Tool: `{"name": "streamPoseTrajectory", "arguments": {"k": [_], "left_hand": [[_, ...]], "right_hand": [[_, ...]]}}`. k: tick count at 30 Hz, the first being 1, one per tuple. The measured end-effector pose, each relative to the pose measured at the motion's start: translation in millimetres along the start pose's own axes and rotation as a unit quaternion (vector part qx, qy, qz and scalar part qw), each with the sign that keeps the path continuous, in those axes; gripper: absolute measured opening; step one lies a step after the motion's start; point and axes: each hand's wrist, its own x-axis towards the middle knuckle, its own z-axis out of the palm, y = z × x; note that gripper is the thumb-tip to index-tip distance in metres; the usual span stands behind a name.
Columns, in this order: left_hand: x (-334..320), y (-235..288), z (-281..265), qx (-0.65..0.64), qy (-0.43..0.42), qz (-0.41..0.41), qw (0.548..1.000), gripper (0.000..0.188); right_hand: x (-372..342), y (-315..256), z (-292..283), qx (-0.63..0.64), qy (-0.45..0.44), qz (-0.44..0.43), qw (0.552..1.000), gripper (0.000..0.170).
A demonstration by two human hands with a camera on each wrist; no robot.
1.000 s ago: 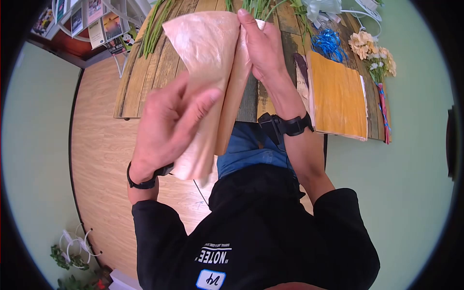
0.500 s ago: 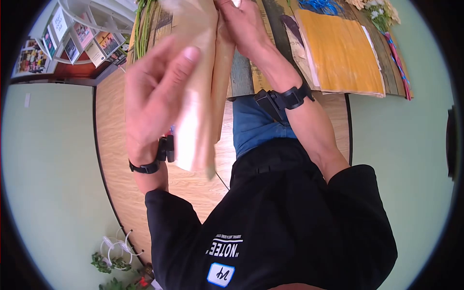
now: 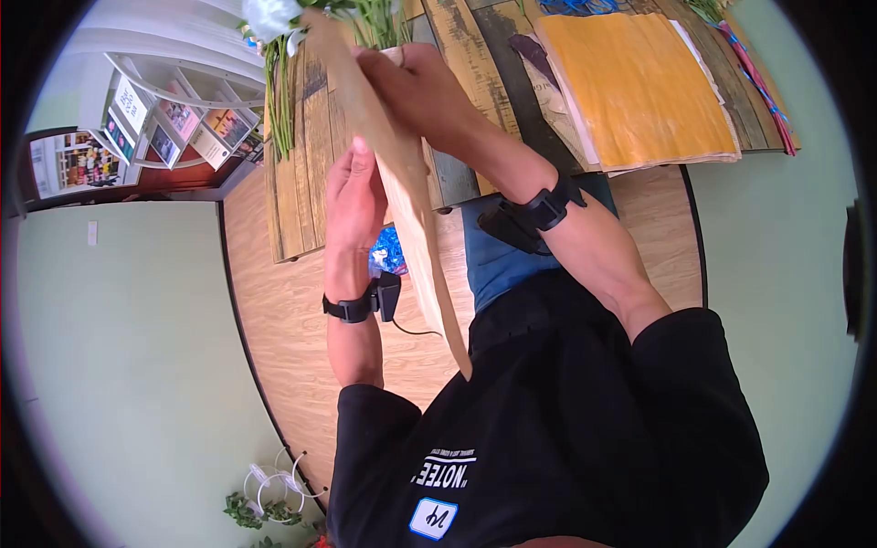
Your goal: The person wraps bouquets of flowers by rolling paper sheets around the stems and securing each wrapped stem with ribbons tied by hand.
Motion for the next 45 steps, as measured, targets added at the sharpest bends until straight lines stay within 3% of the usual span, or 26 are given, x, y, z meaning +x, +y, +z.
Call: {"name": "streamPoseTrajectory", "arguments": {"k": [2, 4, 6, 10, 13, 15, 19, 22, 24, 28, 30, 31, 32, 33, 34, 36, 37, 39, 40, 43, 45], "left_hand": [[-6, -4, 3, -0.061, -0.034, 0.020, 0.997, 0.038], [-2, -14, -1, -0.120, -0.074, 0.040, 0.989, 0.034], [11, -32, -11, -0.070, -0.049, 0.051, 0.995, 0.022], [22, -43, -1, -0.070, -0.010, 0.060, 0.996, 0.028], [23, -52, 1, -0.046, 0.015, 0.055, 0.997, 0.026], [20, -51, 8, -0.135, 0.013, 0.032, 0.990, 0.021], [19, -53, 14, -0.178, -0.033, 0.040, 0.983, 0.018], [14, -51, 27, -0.205, -0.038, 0.052, 0.977, 0.013], [11, -45, 36, -0.201, 0.027, 0.024, 0.979, 0.013], [8, -53, 33, -0.243, 0.072, 0.007, 0.967, 0.016], [10, -60, 32, -0.231, 0.088, -0.014, 0.969, 0.024], [11, -65, 31, -0.237, 0.056, -0.032, 0.969, 0.032], [14, -69, 37, -0.240, 0.090, -0.052, 0.965, 0.039], [15, -72, 43, -0.227, 0.103, -0.051, 0.967, 0.040], [15, -76, 48, -0.215, 0.116, -0.053, 0.968, 0.042], [16, -90, 54, -0.224, 0.122, -0.060, 0.965, 0.041], [16, -96, 58, -0.230, 0.131, -0.052, 0.963, 0.040], [15, -101, 60, -0.237, 0.130, -0.046, 0.962, 0.038], [16, -102, 65, -0.240, 0.128, -0.050, 0.961, 0.038], [17, -104, 65, -0.228, 0.155, -0.026, 0.961, 0.041], [15, -102, 60, -0.251, 0.157, -0.044, 0.954, 0.040]], "right_hand": [[-2, 2, -1, -0.066, -0.066, -0.047, 0.995, 0.053], [-2, 4, 0, -0.066, -0.064, -0.071, 0.993, 0.056], [-1, 4, -4, -0.059, -0.090, -0.083, 0.991, 0.058], [-6, -1, -10, -0.067, -0.114, -0.041, 0.990, 0.063], [-1, 4, -17, -0.093, -0.128, -0.080, 0.984, 0.067], [2, 9, -21, -0.129, -0.142, -0.114, 0.975, 0.069], [2, 12, -24, -0.134, -0.146, -0.102, 0.975, 0.070], [2, 17, -25, -0.130, -0.164, -0.067, 0.975, 0.070], [3, 22, -23, -0.128, -0.184, -0.041, 0.974, 0.071], [2, 22, -25, -0.143, -0.243, 0.037, 0.959, 0.072], [0, 24, -33, -0.149, -0.231, 0.110, 0.955, 0.075], [2, 23, -47, -0.204, -0.267, 0.135, 0.932, 0.080], [-6, 29, -58, -0.211, -0.227, 0.094, 0.946, 0.085], [-20, 1, -66, -0.162, -0.183, 0.166, 0.955, 0.085], [-27, -2, -81, -0.140, -0.193, 0.154, 0.959, 0.081], [-38, -1, -104, -0.271, -0.181, 0.123, 0.937, 0.070], [-43, -2, -108, -0.275, -0.184, 0.128, 0.935, 0.070], [-53, -5, -114, -0.453, -0.199, 0.124, 0.860, 0.059], [-58, 0, -121, -0.455, -0.198, 0.128, 0.859, 0.059], [-69, 18, -129, -0.430, -0.161, 0.143, 0.877, 0.052], [-77, 19, -128, -0.349, -0.119, 0.116, 0.922, 0.053]]}}
